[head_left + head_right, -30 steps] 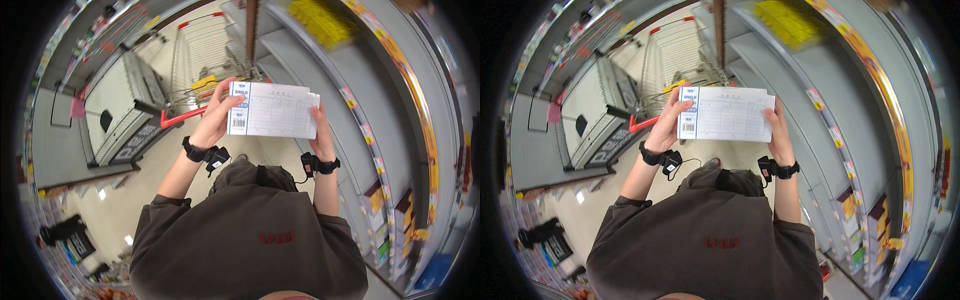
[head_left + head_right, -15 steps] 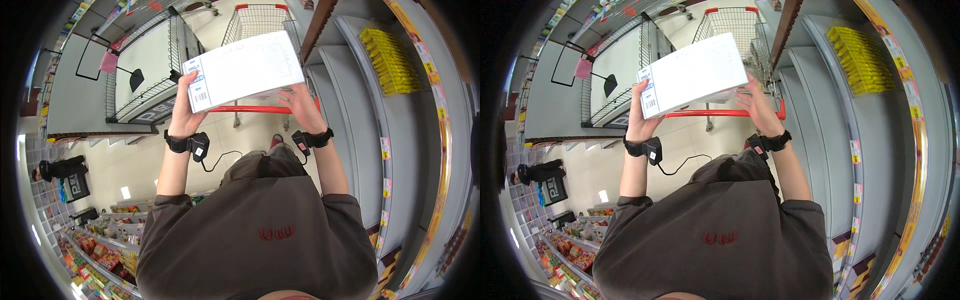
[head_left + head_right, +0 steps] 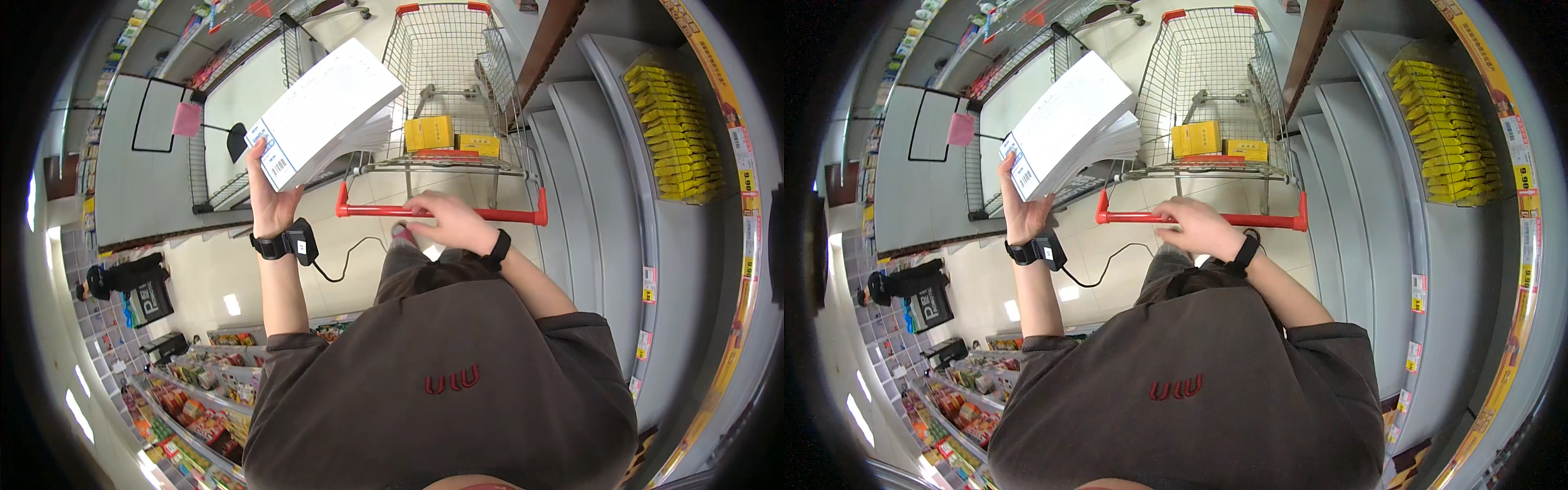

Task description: The person picks up boxes from the supermarket shelves and places them into a shopping cart while walking through the aisle.

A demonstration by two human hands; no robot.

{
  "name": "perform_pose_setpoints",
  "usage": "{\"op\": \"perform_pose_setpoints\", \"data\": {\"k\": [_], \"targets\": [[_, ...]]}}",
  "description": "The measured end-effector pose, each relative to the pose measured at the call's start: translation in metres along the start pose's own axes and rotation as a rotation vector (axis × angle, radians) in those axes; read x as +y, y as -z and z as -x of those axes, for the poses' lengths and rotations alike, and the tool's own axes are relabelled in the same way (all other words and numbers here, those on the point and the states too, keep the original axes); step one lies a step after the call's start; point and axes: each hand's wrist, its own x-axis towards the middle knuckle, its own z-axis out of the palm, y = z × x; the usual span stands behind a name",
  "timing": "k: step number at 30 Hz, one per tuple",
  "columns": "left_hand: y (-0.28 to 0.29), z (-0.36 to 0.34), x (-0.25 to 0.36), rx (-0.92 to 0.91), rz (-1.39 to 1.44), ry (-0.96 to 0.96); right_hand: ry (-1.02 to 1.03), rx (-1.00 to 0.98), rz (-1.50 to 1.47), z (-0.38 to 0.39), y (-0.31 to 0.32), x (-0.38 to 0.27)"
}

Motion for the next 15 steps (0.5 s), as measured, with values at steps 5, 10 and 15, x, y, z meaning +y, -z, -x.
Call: {"op": "perform_pose_setpoints", "data": {"k": [5, 10, 15], "targets": [[0.018, -0.056, 0.017, -0.037, -0.011, 0.064, -0.074, -0.082, 0.252, -0.026, -0.039, 0.006], [0.062, -0.133, 0.035, -0.19, -0.027, 0.181, -0.308, -0.128, 0.417, -0.044, -0.103, 0.009], [0.079, -0.187, 0.04, -0.369, -0.078, 0.308, -0.59, 0.063, 0.637, -0.042, -0.171, -0.008]]}}
